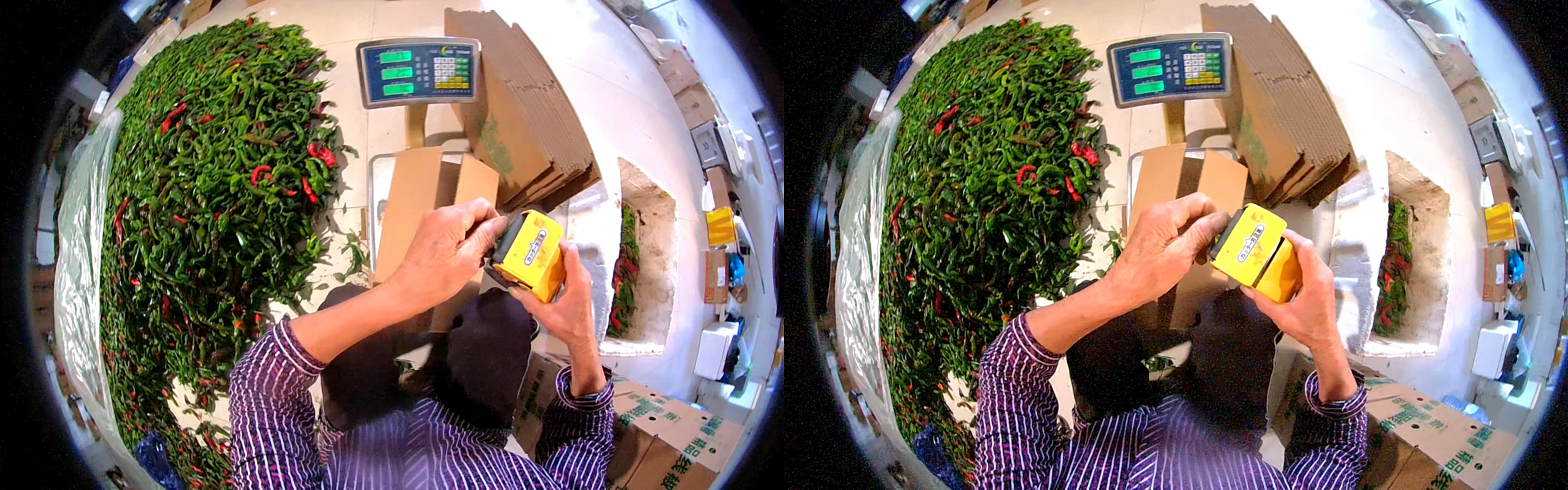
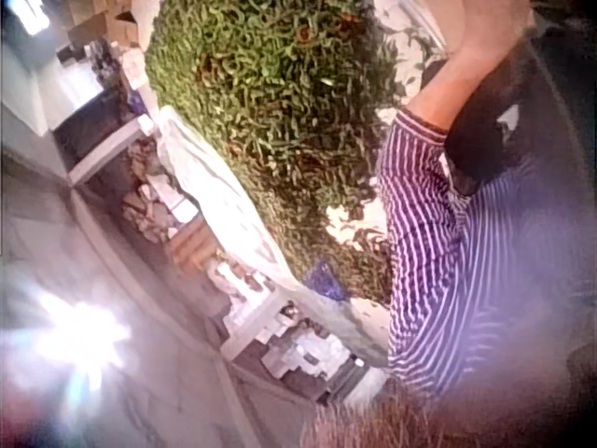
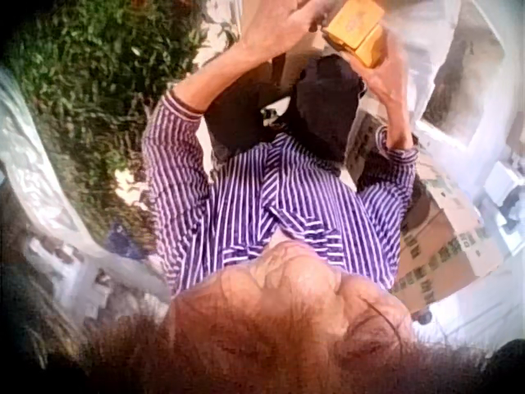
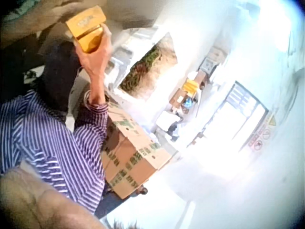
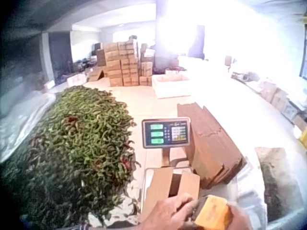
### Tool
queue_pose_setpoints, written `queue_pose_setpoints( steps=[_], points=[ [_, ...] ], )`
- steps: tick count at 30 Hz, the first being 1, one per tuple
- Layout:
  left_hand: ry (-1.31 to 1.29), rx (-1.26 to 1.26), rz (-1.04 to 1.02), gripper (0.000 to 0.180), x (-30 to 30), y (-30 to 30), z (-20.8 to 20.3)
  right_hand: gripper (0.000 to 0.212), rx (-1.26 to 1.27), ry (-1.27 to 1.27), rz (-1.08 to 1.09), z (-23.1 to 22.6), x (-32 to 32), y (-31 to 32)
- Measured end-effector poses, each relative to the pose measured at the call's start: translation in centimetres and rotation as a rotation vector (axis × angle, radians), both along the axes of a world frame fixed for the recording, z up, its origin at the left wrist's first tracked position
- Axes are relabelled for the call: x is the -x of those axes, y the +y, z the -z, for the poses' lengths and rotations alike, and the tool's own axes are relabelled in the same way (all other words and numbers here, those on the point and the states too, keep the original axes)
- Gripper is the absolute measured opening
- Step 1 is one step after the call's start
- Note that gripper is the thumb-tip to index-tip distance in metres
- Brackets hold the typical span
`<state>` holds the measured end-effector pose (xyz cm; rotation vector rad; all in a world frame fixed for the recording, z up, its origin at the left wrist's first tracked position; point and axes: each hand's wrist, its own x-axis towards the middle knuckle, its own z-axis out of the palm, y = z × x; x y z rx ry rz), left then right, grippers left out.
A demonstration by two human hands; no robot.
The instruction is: The person sorts green peppers from a pile on the floor into a cardboard box, weighs the box on a scale, and seals it with a tape dispenser.
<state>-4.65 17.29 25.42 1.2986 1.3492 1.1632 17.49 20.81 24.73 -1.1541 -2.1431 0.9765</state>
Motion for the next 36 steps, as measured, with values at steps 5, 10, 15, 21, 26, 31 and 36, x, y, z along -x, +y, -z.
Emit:
queue_pose_setpoints(
  steps=[5,10,15,21,26,31,36],
  points=[
    [0.061,-0.008,-0.091,0.024,2.3,-0.7,0.9,0.071,-0.117,-0.12,-0.101,-0.9,2.4,0.6],
    [-0.048,0.06,-0.158,0.025,5.2,-0.9,4.5,0.067,-0.131,-0.198,-0.247,-1.9,6.0,2.4],
    [-0.078,0.071,-0.194,0.025,7.9,-1.9,6.1,0.065,-0.119,-0.193,-0.332,-1.1,9.0,3.4],
    [-0.664,0.176,-0.069,0.025,10.3,-3.4,7.0,0.077,-0.087,-0.149,-0.381,0.0,8.1,3.9],
    [-0.684,0.289,-0.127,0.057,10.5,-3.1,5.8,0.08,-0.051,-0.088,-0.279,0.3,6.8,3.5],
    [-0.407,0.113,-0.11,0.043,8.7,-2.4,4.8,0.076,-0.117,-0.208,-0.277,-0.1,7.6,3.1],
    [-0.277,0.057,-0.215,0.025,7.5,-1.9,6.4,0.074,-0.212,-0.232,-0.31,-0.4,8.5,2.9]
  ],
)
